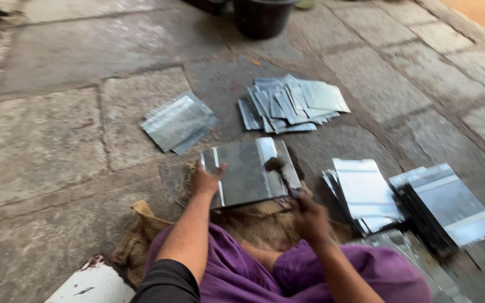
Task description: The person sits on a paved floor and uses a hammer to repeatedly strike a rectangular metal sheet placed on a small wooden block. The person holds the sheet with one hand and strikes it with the other, occasionally adjusting the sheet's position or swapping it with another from a nearby pile.
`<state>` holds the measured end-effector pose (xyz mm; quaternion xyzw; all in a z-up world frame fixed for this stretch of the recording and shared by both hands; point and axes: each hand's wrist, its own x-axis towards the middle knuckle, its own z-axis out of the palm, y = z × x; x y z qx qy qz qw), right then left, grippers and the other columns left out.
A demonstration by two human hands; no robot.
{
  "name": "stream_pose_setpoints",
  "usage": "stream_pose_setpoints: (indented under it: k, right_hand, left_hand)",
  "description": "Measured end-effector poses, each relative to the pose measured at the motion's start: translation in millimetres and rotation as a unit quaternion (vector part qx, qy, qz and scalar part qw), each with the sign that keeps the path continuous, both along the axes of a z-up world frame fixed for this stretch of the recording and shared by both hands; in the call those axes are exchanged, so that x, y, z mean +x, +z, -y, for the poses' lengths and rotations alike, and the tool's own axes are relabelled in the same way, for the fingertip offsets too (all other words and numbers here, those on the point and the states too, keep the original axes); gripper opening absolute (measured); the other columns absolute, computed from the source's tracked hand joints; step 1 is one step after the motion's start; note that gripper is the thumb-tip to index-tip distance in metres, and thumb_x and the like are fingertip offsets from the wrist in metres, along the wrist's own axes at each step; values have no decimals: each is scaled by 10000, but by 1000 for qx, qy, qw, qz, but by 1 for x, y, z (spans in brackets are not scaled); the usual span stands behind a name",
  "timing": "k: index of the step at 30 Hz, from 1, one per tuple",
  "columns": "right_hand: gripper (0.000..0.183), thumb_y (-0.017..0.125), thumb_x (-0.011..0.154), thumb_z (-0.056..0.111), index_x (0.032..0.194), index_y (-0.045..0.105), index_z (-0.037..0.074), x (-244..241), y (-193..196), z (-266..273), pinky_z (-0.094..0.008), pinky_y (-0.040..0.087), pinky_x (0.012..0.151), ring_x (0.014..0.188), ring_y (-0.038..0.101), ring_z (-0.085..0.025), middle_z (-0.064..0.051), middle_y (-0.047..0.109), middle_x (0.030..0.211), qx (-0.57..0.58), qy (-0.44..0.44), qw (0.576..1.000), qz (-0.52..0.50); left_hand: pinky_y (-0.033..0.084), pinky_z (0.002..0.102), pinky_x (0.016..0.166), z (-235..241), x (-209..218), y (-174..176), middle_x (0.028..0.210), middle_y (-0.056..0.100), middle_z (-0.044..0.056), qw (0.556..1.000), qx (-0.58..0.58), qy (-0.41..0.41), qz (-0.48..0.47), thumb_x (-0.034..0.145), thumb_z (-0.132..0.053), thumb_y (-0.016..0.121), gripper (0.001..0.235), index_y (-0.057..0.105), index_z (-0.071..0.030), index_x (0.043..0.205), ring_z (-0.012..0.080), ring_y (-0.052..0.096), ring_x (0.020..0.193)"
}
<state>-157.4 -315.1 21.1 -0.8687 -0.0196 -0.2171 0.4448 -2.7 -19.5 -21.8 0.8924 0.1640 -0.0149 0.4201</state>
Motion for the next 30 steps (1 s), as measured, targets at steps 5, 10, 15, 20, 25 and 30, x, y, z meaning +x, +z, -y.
stream_pose_setpoints:
  k: [5, 10, 15, 20, 25, 30]
  right_hand:
    - [194, 622, 1058, 196, 984, 709, 39, -7, 107, 31, -317, 491, 658, 709, 571, -131, -60, 674, 787, 27, -77, 990, 112]
    - [217, 636, 1028, 301, 1083, 681, 96, -23, 158, 15, -251, 505, 596, 641, 595, -101, -44, 676, 772, 231, 40, 917, 322]
    - [176, 620, 1013, 228, 1020, 698, 70, -14, 51, -1, -274, 542, 617, 691, 658, -149, -62, 714, 809, 106, 54, 984, 131]
    - [141, 591, 1006, 145, 973, 670, 33, 5, 46, 7, -295, 536, 626, 746, 681, -198, -98, 711, 834, -100, 1, 990, 102]
    - [400, 457, 1205, 246, 848, 476, 65, 3, 124, 57, -210, 357, 477, 531, 471, -97, -35, 492, 635, 91, -10, 974, 207]
    - [193, 504, 1074, 191, 973, 583, 48, -2, 81, 29, -251, 429, 526, 601, 552, -139, -65, 573, 714, 180, 35, 946, 266]
  left_hand:
    - [499, 500, 1053, 0, -11, -10, 1466, 548, 221, 999, 15, -12, -27, 756, -780, 692, 1174, 240, -108, 1605, 396, 592, 1286]
    - [516, 483, 1060, -1, -8, 7, 1456, 556, 234, 998, 12, -17, -56, 787, -772, 676, 1174, 209, -94, 1624, 388, 597, 1295]
    - [544, 468, 1057, 0, -8, -2, 1437, 599, 212, 995, -21, -14, -93, 752, -780, 640, 1189, 213, -119, 1644, 364, 662, 1257]
    - [487, 503, 1033, -4, 10, -34, 1455, 528, 263, 994, 79, -10, 80, 768, -799, 741, 1137, 306, -87, 1541, 434, 549, 1296]
    - [532, 468, 1062, -3, -5, -14, 1453, 577, 224, 997, -3, -26, -71, 775, -769, 649, 1194, 182, -104, 1649, 385, 622, 1292]
    - [475, 493, 1046, -3, -8, -7, 1484, 498, 238, 1000, 20, -17, -16, 782, -755, 712, 1168, 209, -82, 1593, 414, 543, 1311]
